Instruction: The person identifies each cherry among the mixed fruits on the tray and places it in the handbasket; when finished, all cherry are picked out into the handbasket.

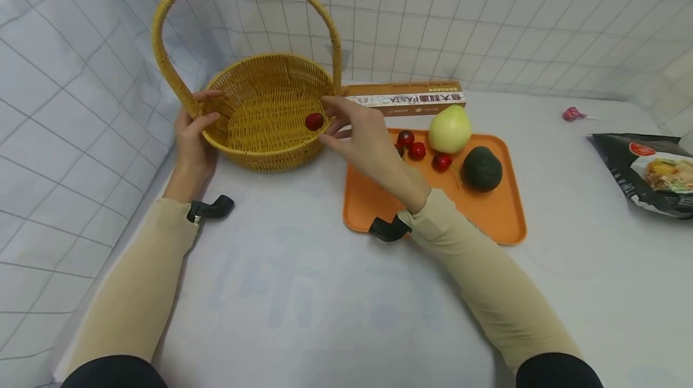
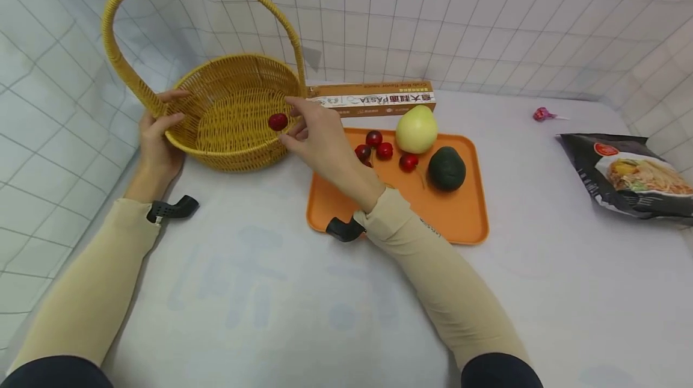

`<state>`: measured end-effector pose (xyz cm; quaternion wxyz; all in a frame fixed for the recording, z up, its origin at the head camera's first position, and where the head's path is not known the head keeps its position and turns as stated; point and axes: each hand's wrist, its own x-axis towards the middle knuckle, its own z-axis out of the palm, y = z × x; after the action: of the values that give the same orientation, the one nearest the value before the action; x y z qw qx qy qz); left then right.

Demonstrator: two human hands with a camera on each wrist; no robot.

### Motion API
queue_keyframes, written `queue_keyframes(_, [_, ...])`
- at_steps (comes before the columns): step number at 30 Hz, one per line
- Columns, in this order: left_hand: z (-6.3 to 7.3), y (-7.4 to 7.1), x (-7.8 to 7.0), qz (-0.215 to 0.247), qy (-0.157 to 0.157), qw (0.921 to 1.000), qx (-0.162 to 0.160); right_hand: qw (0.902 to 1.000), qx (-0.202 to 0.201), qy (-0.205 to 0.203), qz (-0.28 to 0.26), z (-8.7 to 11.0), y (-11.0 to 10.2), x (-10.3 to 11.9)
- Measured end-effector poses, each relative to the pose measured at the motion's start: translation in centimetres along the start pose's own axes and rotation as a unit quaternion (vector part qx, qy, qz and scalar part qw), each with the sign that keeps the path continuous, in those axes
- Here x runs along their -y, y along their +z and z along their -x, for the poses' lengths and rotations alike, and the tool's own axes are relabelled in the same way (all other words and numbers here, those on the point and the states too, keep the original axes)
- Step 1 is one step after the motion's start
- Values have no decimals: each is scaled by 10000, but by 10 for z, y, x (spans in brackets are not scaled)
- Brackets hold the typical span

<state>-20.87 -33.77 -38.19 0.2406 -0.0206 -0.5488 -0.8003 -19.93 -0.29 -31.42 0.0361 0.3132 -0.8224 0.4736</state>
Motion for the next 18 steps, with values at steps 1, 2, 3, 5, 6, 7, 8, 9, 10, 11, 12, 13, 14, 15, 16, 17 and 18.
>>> queue_keyframes(1, [0,1,0,-10,38,10000,-3,10000,58,5,-20,1,0,0])
queue_keyframes(2, [-1,1,1,-2,90,10000,7,10000,94,-20,16,1,0,0])
queue_keyframes(3, [-1,1,1,19,133,9999,8,9999,112,-31,40,2,-1,-1])
queue_keyframes(5, [-1,0,1,36,212,9998,19,9999,124,-49,71,3,-3,-1])
queue_keyframes(6, [-1,-1,1,69,223,9997,17,9999,133,-57,83,3,-4,-2])
queue_keyframes(7, [0,-2,1,103,229,9997,17,9998,143,-63,96,4,-5,-2])
queue_keyframes(8, [0,-2,2,149,206,9997,12,9998,141,-70,118,5,-7,-3])
queue_keyframes(9, [0,-3,2,154,191,9997,3,9998,142,-72,112,5,-9,-3])
queue_keyframes(10, [0,-3,2,164,157,9997,-3,9998,144,-60,100,6,-11,-3])
queue_keyframes(11, [1,-3,3,179,132,9998,5,9998,145,-32,112,8,-13,-4])
queue_keyframes(12, [1,-3,3,180,107,9998,16,9998,146,-5,134,9,-15,-5])
queue_keyframes(13, [0,-3,3,155,87,9998,22,9998,143,30,152,11,-17,-6])
queue_keyframes(14, [0,-2,4,147,73,9999,28,9997,135,66,216,13,-19,-7])
queue_keyframes(15, [0,-1,4,128,78,9999,30,9995,144,120,273,15,-21,-9])
queue_keyframes(16, [0,-1,4,126,62,9999,23,9992,167,176,315,18,-24,-10])
queue_keyframes(17, [-1,0,3,138,62,9999,15,9989,187,223,357,21,-26,-13])
queue_keyframes(18, [-1,0,3,124,61,9999,13,9988,200,264,363,24,-28,-15])
